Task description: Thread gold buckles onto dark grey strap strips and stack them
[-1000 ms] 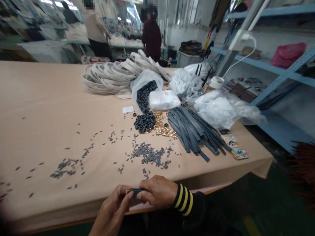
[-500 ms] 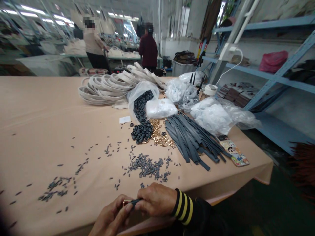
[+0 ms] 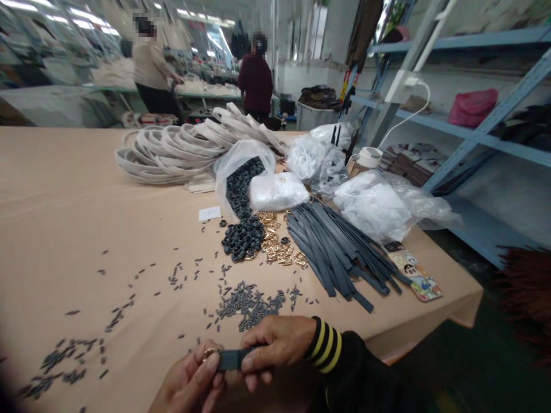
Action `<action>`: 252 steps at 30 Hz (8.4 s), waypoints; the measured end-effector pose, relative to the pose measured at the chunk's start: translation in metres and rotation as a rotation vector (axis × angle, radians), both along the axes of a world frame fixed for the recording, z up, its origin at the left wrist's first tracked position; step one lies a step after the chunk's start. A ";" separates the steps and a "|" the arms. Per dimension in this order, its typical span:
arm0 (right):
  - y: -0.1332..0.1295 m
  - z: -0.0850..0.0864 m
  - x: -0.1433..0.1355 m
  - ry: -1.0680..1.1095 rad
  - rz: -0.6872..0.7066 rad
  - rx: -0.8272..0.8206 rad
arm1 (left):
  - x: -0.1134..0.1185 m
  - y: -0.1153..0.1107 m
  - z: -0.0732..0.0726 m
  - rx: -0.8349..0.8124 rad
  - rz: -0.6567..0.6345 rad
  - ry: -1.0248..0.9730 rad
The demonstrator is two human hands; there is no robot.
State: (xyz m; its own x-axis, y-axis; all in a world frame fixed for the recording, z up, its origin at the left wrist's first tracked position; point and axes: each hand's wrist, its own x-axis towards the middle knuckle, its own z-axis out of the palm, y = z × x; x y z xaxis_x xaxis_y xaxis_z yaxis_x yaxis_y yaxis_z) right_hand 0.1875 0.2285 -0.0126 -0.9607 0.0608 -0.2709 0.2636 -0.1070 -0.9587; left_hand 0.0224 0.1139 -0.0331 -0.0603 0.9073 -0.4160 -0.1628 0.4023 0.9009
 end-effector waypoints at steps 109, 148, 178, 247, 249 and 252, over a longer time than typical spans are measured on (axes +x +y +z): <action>-0.021 0.043 0.011 -0.162 -0.277 1.023 | -0.002 -0.021 0.015 0.200 -0.052 0.166; -0.043 0.031 -0.004 -0.158 -0.242 0.950 | 0.021 -0.017 0.014 0.118 0.009 0.247; -0.040 0.021 0.012 -0.122 -0.180 0.439 | 0.012 -0.022 0.016 0.144 -0.216 0.229; -0.046 0.032 0.011 -0.071 0.041 0.323 | 0.003 -0.032 0.021 0.170 -0.390 0.034; -0.046 0.032 0.010 -0.104 0.014 0.236 | 0.003 -0.032 0.016 0.164 -0.380 -0.001; -0.046 0.029 0.009 -0.111 -0.032 0.141 | 0.004 -0.035 0.015 0.187 -0.350 -0.011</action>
State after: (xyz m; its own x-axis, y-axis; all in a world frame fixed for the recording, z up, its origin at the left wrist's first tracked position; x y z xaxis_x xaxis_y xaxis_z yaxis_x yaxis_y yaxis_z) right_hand 0.1963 0.1825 0.0166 -0.9224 0.1360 -0.3615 0.3669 0.0160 -0.9301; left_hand 0.0266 0.0793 -0.0185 0.2701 0.9322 -0.2409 -0.0550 0.2647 0.9627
